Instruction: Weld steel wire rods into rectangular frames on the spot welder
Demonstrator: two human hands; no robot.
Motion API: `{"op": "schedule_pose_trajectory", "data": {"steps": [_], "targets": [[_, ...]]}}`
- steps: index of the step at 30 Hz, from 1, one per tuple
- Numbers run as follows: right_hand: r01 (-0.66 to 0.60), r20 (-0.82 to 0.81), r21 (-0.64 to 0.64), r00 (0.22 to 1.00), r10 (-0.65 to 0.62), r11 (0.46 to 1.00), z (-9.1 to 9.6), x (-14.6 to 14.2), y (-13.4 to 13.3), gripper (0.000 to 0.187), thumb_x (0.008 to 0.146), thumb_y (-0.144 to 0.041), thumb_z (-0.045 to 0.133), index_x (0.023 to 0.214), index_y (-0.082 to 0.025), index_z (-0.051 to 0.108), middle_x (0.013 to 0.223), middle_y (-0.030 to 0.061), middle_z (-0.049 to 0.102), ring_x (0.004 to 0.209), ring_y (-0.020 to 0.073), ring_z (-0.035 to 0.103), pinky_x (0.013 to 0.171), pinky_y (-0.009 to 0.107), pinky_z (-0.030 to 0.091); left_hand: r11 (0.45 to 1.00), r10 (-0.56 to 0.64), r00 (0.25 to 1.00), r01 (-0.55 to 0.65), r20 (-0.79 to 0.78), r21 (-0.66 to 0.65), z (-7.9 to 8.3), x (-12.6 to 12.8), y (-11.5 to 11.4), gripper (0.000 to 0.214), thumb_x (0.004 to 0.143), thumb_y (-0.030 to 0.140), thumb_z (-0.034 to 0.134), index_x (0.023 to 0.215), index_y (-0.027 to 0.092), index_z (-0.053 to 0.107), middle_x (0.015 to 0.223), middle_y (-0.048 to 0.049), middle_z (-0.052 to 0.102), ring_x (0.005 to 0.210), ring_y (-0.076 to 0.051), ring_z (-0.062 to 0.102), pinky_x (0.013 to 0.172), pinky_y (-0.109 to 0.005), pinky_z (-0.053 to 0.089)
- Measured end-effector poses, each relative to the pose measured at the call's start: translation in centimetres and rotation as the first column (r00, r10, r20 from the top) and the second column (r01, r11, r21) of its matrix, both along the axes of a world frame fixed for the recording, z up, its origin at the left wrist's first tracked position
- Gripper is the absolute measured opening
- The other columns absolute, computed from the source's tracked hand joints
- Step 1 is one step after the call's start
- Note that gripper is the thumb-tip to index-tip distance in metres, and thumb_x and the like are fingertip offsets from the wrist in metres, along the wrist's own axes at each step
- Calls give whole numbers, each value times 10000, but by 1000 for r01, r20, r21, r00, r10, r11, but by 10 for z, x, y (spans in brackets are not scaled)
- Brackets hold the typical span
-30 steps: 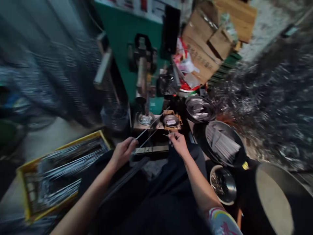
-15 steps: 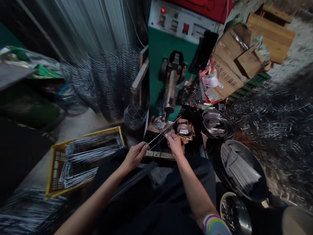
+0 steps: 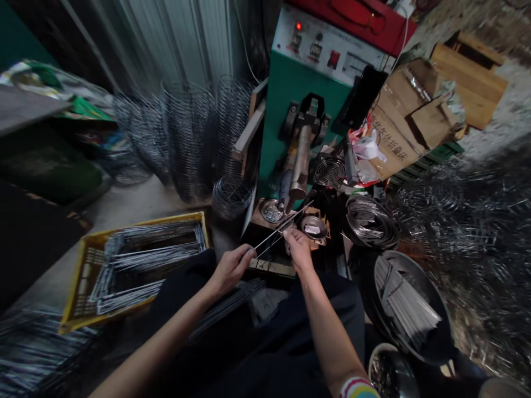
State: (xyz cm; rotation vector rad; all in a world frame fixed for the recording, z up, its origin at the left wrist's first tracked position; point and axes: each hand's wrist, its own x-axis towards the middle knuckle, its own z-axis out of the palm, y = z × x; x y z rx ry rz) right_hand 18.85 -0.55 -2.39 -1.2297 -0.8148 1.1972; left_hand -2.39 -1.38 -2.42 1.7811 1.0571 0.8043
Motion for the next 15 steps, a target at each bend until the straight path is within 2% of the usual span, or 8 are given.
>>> {"op": "schedule_pose_trajectory", "data": {"steps": [15], "targets": [[-41,49,23,998,40,999,7,7,8,331,728,-476,743,729,-176,602,438,-107,352,369,45,246,368,192,161,1000,15,1000,-15,12,-1,0,0,3,375,985,455,389,802,176,558,637,37,445,601,-124,413,585,-235,346]]}}
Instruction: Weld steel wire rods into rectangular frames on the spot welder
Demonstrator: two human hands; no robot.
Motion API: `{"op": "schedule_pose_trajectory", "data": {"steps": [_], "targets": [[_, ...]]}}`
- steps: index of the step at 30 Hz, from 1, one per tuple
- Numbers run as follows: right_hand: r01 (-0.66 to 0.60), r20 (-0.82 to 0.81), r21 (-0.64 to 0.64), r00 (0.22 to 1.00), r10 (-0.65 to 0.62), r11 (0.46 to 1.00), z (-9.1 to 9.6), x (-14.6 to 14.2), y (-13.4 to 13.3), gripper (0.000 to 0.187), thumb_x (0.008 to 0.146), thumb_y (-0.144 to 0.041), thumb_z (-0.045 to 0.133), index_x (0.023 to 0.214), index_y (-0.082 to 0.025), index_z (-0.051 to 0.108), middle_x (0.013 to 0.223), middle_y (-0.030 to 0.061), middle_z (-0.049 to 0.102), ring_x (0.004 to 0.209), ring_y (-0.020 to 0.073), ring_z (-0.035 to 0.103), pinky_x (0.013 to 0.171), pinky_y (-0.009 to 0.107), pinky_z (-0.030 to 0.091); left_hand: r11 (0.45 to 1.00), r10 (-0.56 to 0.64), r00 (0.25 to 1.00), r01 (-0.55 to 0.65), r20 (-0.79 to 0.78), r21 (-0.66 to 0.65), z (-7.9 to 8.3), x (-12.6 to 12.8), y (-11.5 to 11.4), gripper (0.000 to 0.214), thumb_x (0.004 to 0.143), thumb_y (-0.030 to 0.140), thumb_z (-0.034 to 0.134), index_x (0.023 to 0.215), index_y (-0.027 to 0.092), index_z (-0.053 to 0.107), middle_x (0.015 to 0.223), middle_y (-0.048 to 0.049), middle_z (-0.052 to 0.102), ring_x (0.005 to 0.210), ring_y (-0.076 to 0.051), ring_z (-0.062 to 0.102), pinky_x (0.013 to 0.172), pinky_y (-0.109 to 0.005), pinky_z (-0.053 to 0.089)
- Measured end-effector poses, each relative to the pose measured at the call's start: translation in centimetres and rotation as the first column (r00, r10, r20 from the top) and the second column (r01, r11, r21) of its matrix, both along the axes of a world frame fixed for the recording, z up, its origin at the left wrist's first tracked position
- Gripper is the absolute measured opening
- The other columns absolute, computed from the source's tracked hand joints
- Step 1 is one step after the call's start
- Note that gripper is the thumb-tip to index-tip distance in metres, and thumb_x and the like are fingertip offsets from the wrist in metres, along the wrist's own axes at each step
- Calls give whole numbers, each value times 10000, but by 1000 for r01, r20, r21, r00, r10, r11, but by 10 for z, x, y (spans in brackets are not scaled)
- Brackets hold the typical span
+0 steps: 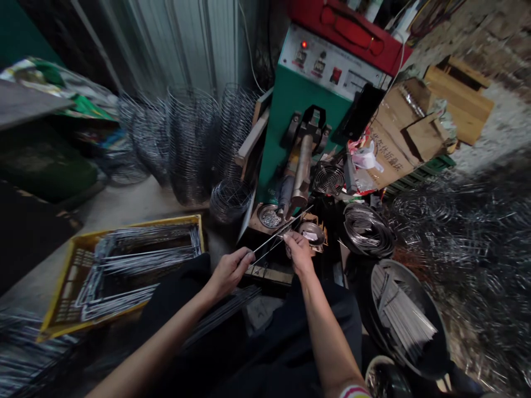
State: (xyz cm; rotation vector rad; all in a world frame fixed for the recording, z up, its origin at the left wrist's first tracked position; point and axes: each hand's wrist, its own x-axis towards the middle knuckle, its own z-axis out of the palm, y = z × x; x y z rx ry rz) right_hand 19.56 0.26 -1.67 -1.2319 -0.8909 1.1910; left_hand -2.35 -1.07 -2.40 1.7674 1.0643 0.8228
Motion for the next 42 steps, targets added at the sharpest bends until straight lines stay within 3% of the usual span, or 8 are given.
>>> {"op": "schedule_pose_trajectory", "data": {"steps": [18,42], "targets": [[-20,11,58,1000,20,998,10,4,11,329,767,-468,726,699,-179,586,463,-101,347,395,45,232,389,196,155,999,23,999,-25,45,29,10,8,8,358,986,428,406,807,169,577,636,38,445,605,-123,404,579,-232,337],[6,-82,23,997,-4,1000,17,5,17,337,703,-461,772,687,-194,566,441,-111,318,376,38,207,370,200,130,998,40,999,-41,20,52,19,14,14,335,973,422,429,794,181,579,596,51,422,550,-110,398,538,-219,325]]}}
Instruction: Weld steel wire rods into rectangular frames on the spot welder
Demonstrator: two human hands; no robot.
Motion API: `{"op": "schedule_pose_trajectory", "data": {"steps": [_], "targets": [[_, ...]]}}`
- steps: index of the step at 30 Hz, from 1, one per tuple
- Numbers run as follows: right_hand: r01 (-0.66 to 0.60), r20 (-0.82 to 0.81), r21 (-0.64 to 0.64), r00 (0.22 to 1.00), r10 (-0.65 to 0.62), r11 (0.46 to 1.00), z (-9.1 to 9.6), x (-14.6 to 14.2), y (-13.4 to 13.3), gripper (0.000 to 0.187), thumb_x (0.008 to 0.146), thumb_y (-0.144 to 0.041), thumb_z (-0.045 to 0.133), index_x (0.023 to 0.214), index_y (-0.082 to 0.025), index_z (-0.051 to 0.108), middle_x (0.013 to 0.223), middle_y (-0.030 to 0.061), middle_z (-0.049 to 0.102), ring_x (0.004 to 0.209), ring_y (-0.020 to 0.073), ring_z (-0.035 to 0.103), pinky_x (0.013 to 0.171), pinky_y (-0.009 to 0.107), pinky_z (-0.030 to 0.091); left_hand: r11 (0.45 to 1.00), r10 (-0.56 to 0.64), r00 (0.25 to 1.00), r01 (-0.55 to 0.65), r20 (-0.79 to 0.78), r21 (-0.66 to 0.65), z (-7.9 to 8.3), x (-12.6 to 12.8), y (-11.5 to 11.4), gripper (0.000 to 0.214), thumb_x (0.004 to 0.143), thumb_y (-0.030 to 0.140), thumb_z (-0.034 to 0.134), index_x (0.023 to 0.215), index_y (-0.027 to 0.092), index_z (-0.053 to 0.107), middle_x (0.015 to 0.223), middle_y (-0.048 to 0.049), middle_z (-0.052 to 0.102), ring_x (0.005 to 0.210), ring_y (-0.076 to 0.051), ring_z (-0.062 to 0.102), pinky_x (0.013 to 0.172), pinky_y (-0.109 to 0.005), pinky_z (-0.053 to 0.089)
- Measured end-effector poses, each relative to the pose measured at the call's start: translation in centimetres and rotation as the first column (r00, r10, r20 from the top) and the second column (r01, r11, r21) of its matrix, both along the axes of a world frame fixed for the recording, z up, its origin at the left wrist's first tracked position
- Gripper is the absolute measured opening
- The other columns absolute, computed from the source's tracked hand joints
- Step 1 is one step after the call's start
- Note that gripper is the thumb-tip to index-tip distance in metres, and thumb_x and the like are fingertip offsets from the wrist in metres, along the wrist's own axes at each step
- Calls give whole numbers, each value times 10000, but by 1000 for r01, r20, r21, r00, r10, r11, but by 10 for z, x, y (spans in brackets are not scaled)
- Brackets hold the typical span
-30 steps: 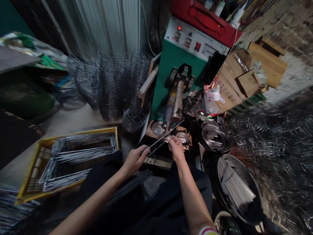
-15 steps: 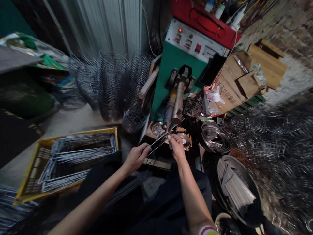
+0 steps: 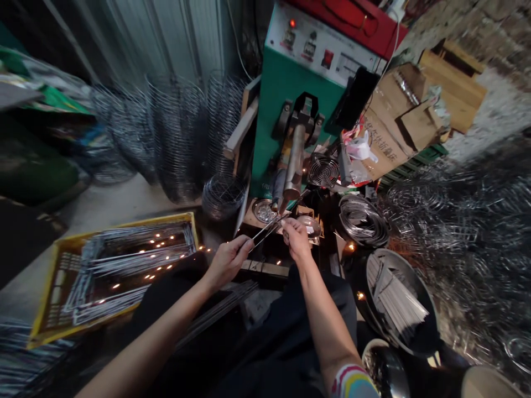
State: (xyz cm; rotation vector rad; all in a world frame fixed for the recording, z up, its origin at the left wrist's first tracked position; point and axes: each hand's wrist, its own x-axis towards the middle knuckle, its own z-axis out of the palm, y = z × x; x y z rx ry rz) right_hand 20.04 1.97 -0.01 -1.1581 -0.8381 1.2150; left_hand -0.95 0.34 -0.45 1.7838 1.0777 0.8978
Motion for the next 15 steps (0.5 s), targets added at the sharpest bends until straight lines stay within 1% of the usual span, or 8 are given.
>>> {"op": "schedule_pose_trajectory", "data": {"steps": [5,10,15], "targets": [[56,-9,-1,998,-56,998,3,7,2,334,689,-467,755,731,-185,583,435,-122,325,362,35,216,359,187,150,997,17,1000,-15,-23,76,-1,15,3,333,974,395,418,762,180,559,598,47,439,547,-108,409,560,-224,327],[65,-21,10,998,-65,998,1,13,10,353,691,-462,749,675,-196,517,438,-123,333,345,30,227,343,178,169,993,12,999,-8,-35,121,1,22,14,327,972,383,402,768,182,561,596,44,435,537,-115,398,556,-235,317],[91,-37,-10,995,-91,996,1,13,15,358,661,-445,762,676,-199,503,436,-124,343,347,29,236,340,174,168,988,7,999,1,-49,156,0,26,19,314,967,379,388,764,193,540,601,36,447,540,-124,420,566,-242,325]]}}
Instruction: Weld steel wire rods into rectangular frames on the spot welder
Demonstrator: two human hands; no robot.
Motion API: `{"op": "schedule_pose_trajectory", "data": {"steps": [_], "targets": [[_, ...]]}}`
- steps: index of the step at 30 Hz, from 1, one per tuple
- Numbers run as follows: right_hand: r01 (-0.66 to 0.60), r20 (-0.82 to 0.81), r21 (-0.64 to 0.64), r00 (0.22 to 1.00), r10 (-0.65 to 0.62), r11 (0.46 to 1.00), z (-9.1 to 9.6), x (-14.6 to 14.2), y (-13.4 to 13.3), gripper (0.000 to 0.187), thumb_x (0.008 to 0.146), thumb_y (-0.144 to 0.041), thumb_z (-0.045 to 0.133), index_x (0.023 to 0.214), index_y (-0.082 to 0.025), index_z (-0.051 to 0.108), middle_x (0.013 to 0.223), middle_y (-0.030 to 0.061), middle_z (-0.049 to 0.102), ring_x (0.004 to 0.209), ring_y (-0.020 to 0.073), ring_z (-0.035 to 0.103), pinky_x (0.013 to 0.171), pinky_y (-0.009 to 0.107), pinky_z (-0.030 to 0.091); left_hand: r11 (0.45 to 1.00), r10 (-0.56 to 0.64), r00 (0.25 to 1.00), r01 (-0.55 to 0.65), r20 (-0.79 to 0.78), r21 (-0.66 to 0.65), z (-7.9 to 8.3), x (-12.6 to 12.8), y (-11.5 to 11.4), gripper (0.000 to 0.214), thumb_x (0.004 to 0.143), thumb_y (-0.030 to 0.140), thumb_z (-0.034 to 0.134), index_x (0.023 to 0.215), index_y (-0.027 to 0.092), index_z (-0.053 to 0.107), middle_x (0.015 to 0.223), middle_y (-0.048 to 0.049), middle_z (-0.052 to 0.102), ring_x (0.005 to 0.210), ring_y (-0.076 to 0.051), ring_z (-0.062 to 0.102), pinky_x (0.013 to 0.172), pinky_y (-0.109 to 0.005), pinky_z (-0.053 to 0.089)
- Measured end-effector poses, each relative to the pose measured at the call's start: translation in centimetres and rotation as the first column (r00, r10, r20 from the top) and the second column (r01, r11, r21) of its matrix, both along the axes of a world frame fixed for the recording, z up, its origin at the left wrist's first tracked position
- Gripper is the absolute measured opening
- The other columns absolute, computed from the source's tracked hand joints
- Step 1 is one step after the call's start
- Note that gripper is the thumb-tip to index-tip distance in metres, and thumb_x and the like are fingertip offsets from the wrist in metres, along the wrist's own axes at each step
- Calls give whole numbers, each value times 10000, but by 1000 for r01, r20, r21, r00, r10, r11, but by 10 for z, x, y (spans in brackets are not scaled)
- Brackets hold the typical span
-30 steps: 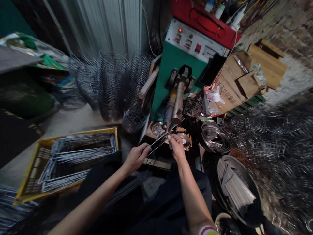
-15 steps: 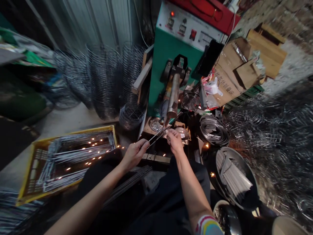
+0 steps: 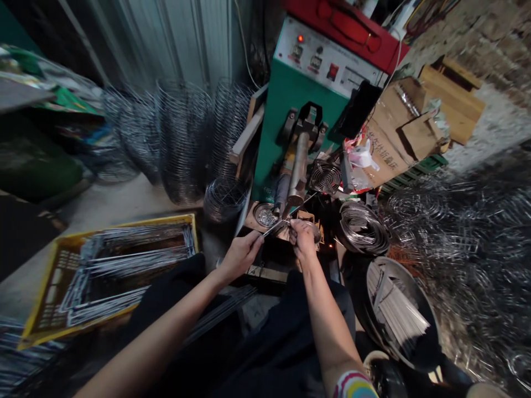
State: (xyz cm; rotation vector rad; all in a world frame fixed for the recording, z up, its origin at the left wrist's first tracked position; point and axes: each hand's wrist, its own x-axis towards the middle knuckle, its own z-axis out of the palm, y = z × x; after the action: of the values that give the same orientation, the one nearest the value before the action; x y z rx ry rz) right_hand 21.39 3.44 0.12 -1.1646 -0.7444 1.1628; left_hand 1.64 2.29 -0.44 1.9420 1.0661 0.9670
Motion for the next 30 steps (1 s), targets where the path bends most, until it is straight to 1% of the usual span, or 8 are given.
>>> {"op": "schedule_pose_trajectory", "data": {"steps": [6,15,18,20,23,26,28,30], "targets": [[-41,-86,-14,995,40,999,-2,0,1,328,672,-400,761,685,-193,507,451,-126,331,357,24,221,350,173,151,1000,6,1000,-6,-1,-4,-2,0,0,300,975,353,408,780,180,556,612,35,455,554,-117,420,581,-240,330],[-35,-123,-39,992,30,999,2,-3,0,370,654,-425,789,705,-192,507,439,-133,319,351,21,221,347,168,136,999,-9,1000,8,-7,-41,2,-4,4,292,968,353,434,788,171,575,592,48,433,529,-102,384,541,-220,310],[-56,-95,-26,994,53,998,1,0,-1,390,672,-464,802,732,-181,541,436,-132,326,356,21,229,355,165,155,999,-11,1000,10,-15,-51,5,-6,7,291,965,367,449,801,172,590,599,40,468,545,-108,404,547,-217,321],[-67,-20,-32,998,66,997,-2,4,-8,418,705,-528,778,735,-178,551,436,-125,346,357,25,243,356,165,169,999,-23,999,22,-28,-28,5,-8,10,301,961,368,449,780,172,588,594,39,462,546,-108,401,547,-213,323],[-61,151,-89,986,74,994,-8,11,-35,478,753,-631,702,751,-171,572,458,-101,406,361,37,293,352,168,196,999,-37,999,37,-28,20,4,-9,14,310,957,358,441,756,169,582,574,44,435,522,-101,382,539,-206,319],[-87,313,-190,939,145,978,-14,21,-77,499,763,-652,675,782,-161,592,504,-82,452,383,48,345,374,171,246,996,-31,999,34,-45,82,3,-10,17,320,952,353,442,736,167,585,563,31,454,515,-107,415,542,-206,327],[-90,429,-234,884,186,968,-16,32,-109,482,783,-638,658,764,-162,582,524,-67,471,412,64,390,410,184,300,992,-23,997,31,-69,125,1,-11,20,315,953,352,445,753,169,605,569,9,503,532,-124,472,558,-209,350],[-41,595,-226,785,171,973,-16,45,-138,451,831,-608,611,752,-165,585,557,-38,514,477,98,465,477,205,366,985,-19,995,37,-103,169,0,-12,23,296,959,346,444,809,176,635,608,-19,571,567,-145,534,582,-214,377]]}}
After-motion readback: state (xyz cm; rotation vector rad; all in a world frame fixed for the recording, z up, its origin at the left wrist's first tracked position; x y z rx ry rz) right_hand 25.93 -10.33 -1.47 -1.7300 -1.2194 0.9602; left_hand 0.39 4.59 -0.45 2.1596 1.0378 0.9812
